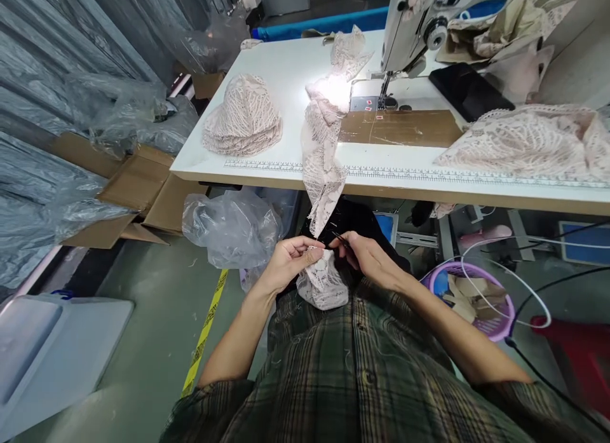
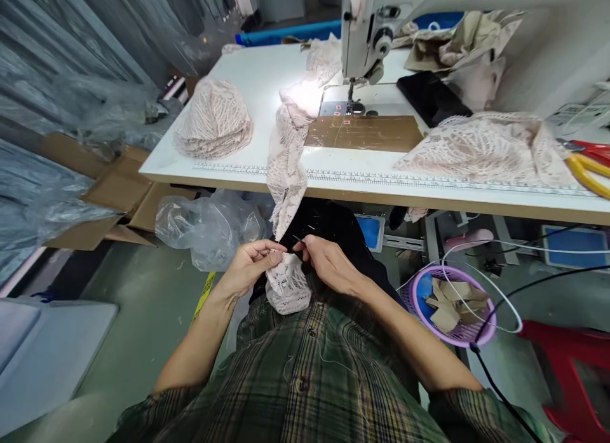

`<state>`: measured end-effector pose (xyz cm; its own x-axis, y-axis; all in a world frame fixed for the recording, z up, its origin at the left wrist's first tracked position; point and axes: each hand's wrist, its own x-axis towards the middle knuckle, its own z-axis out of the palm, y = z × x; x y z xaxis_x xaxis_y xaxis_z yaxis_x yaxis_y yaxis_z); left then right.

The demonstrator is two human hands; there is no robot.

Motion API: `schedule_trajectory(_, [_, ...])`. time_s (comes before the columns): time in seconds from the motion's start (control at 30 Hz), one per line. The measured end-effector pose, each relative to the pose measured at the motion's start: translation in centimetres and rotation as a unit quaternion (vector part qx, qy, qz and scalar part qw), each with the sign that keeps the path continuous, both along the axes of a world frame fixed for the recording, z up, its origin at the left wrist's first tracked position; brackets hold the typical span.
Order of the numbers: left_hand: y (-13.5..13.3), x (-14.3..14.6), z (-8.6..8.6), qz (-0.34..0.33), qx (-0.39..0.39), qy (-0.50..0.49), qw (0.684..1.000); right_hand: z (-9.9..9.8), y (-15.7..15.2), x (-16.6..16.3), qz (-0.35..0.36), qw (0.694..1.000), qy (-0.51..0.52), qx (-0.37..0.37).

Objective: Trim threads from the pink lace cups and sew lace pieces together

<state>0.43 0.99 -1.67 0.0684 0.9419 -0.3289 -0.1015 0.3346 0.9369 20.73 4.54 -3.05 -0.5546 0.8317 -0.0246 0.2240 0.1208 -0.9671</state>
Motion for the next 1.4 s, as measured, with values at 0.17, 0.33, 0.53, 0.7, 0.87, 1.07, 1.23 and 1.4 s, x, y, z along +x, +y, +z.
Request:
schedule_trajectory(0.17, [-0.8, -0.4, -0.3, -0.015, 0.019, 0.007, 1.0, -0.4, 0.7, -1.8, 0.038, 0.999, -0.019, 0.026])
schedule_trajectory(0.33, [-0.7, -0.5, -0.4, -0.009, 0.029, 0.03, 0.999, -0.1, 1.1, -2.7, 0.032, 0.997, -0.041, 0.062])
schedule_trajectory(0.53, [-0.3, -0.5, -0.2, 0.02, 0.016, 0.028, 0.999, -0.4, 0.7, -2.7, -0.009, 0.996, -0.045, 0.072])
schedule_trajectory(0.7, [-0.2, -0.4, -0.1, 0.007, 0.008, 0.034, 0.999, -0.6, 0.5, -3.1, 0.025, 0.991, -0.061, 0.114])
schedule_trajectory(0.87, [0.2, -0.6, -0.1, -0.012, 0.005, 0.046, 0.999, -1.2, 0.6, -3.3, -0.017, 0.987, -0.088, 0.131])
schedule_trajectory(1.07, [2.1, -1.2, -1.0, 0.055, 0.085, 0.183, 0.978, -2.3, 1.0, -2.3, -0.108, 0.991, 0.001, 0.081])
schedule_trajectory(1.23, [4.8, -0.1, -2.5, 0.074, 0.166, 0.347, 0.92, -1.4, 1.3, -2.4, -0.161, 0.978, 0.038, 0.129])
schedule_trajectory(1.4, [4.4, 1.3, -2.8, 0.026, 0.188, 0.421, 0.887, -0.6, 0.9, -2.8, -0.178, 0.969, 0.049, 0.161])
